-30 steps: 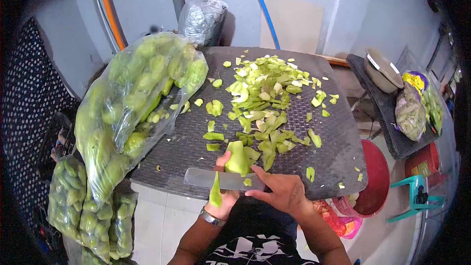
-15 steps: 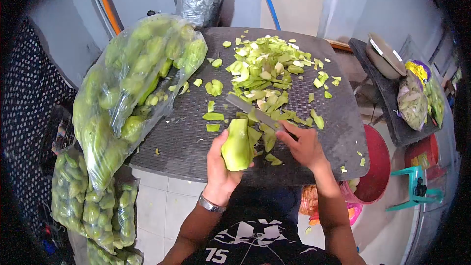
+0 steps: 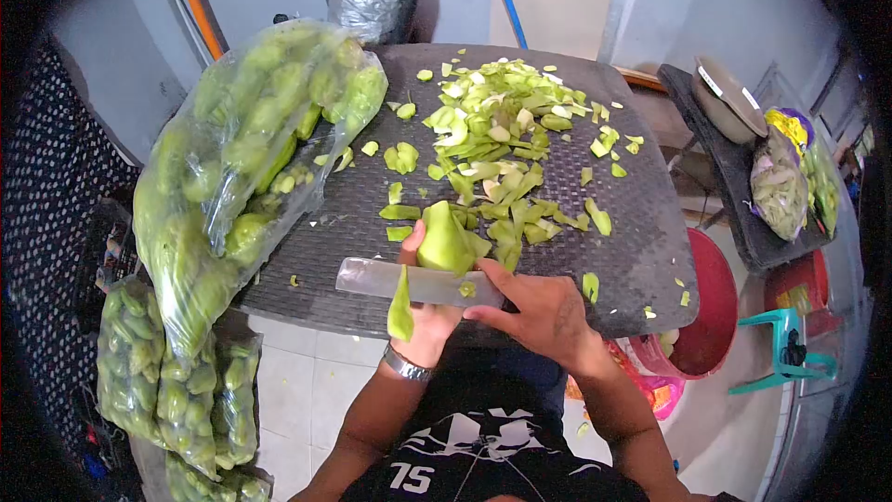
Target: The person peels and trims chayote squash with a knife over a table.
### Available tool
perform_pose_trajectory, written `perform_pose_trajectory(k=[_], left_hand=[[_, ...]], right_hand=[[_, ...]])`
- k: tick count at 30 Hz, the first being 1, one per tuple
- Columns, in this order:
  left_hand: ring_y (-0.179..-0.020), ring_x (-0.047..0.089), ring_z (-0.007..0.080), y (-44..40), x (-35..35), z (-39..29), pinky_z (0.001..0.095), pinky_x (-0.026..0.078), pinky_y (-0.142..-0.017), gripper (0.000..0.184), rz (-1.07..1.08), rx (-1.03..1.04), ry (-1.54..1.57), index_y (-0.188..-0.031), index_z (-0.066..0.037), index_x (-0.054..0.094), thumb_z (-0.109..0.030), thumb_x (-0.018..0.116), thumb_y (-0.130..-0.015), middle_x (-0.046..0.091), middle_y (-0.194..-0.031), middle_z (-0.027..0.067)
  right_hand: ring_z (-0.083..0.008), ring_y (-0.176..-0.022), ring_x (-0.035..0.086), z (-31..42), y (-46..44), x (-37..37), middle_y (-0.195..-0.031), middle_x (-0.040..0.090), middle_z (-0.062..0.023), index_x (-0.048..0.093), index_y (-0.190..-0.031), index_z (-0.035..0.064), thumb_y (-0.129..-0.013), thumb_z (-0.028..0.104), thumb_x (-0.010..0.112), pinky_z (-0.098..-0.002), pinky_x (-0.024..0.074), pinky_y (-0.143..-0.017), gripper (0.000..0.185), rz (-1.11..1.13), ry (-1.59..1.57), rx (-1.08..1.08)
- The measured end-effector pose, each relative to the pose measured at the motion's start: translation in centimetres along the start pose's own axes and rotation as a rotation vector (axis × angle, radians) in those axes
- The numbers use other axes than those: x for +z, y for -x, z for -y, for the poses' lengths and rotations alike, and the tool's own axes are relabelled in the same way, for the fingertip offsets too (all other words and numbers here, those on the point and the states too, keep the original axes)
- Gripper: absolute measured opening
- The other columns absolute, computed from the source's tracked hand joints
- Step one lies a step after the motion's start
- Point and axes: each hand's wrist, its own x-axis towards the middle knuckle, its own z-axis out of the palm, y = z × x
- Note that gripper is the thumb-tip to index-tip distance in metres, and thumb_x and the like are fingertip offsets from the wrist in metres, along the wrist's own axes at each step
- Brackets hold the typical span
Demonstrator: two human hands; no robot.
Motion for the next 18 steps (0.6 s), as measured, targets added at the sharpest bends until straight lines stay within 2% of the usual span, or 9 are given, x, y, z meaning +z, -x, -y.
perform_pose_trajectory(k=[3,6,8,11,12,15,17,18], left_hand=[[-0.098,0.071,0.0264,0.4,0.4,-0.2,0.0442,0.057,-0.088,0.048,-0.017,0.020,-0.017,-0.118,-0.015,0.068,-0.056,0.062,-0.094,0.073,-0.110,0.0091],[-0.098,0.071,0.0266,0.5,1.2,-0.6,0.0434,0.057,-0.087,0.048,-0.014,-0.002,0.012,-0.118,-0.014,0.069,-0.054,0.063,-0.094,0.073,-0.111,0.0094],[-0.097,0.071,0.0269,0.3,1.6,-0.5,0.0428,0.058,-0.085,0.047,0.000,0.012,0.046,-0.117,-0.013,0.069,-0.054,0.063,-0.094,0.073,-0.112,0.0100],[-0.094,0.071,0.0270,0.0,1.3,-0.6,0.0405,0.059,-0.077,0.048,-0.154,0.044,0.073,-0.120,-0.011,0.068,-0.052,0.061,-0.096,0.072,-0.110,0.0106],[-0.094,0.071,0.0269,0.3,1.2,-0.7,0.0397,0.058,-0.074,0.048,-0.131,0.042,0.038,-0.121,-0.011,0.067,-0.051,0.060,-0.096,0.072,-0.110,0.0106],[-0.091,0.070,0.0265,2.2,1.0,-1.1,0.0373,0.056,-0.068,0.048,-0.085,0.020,-0.039,-0.125,-0.010,0.065,-0.049,0.059,-0.098,0.071,-0.108,0.0105],[-0.090,0.070,0.0260,2.8,1.6,-1.5,0.0360,0.055,-0.065,0.048,-0.067,-0.009,-0.057,-0.128,-0.010,0.063,-0.048,0.058,-0.099,0.071,-0.107,0.0104],[-0.091,0.070,0.0264,2.4,1.2,-1.6,0.0364,0.055,-0.068,0.045,-0.041,-0.002,-0.073,-0.128,-0.010,0.063,-0.046,0.057,-0.100,0.071,-0.107,0.0096]], right_hand=[[-0.0261,-0.062,0.071,0.1,-0.2,0.1,-0.072,0.069,-0.0095,0.063,-0.135,0.0101,-0.088,0.055,0.072,-0.0393,0.0539,-0.053,0.065,-0.012,0.003,-0.015],[-0.0276,-0.062,0.069,-0.2,-0.4,-0.4,-0.069,0.065,-0.0105,0.066,-0.132,0.0113,-0.083,0.048,0.081,-0.0392,0.0504,-0.054,0.064,0.048,-0.033,0.032],[-0.0284,-0.065,0.070,-0.2,-0.6,-0.6,-0.072,0.067,-0.0110,0.066,-0.133,0.0123,-0.083,0.050,0.079,-0.0396,0.0514,-0.056,0.063,0.042,-0.005,0.027],[-0.0293,-0.071,0.073,-1.5,-1.0,-0.3,-0.077,0.070,-0.0124,0.066,-0.132,0.0110,-0.087,0.054,0.074,-0.0404,0.0547,-0.059,0.062,0.002,0.031,0.041],[-0.0295,-0.073,0.074,-2.5,-1.1,0.0,-0.078,0.072,-0.0130,0.066,-0.131,0.0101,-0.089,0.055,0.072,-0.0407,0.0561,-0.060,0.062,-0.017,0.042,0.048],[-0.0347,-0.080,0.074,-7.2,-1.2,0.3,-0.087,0.074,-0.0179,0.069,-0.128,0.0080,-0.092,0.050,0.072,-0.0408,0.0569,-0.066,0.055,-0.066,-0.123,0.291],[-0.0366,-0.084,0.074,-6.4,-1.8,-1.2,-0.092,0.074,-0.0205,0.071,-0.125,0.0076,-0.093,0.048,0.073,-0.0405,0.0570,-0.068,0.052,-0.037,-0.182,0.357],[-0.0375,-0.086,0.074,-5.8,-1.8,-1.6,-0.094,0.074,-0.0218,0.071,-0.124,0.0073,-0.093,0.047,0.073,-0.0403,0.0571,-0.069,0.050,-0.020,-0.213,0.397]])
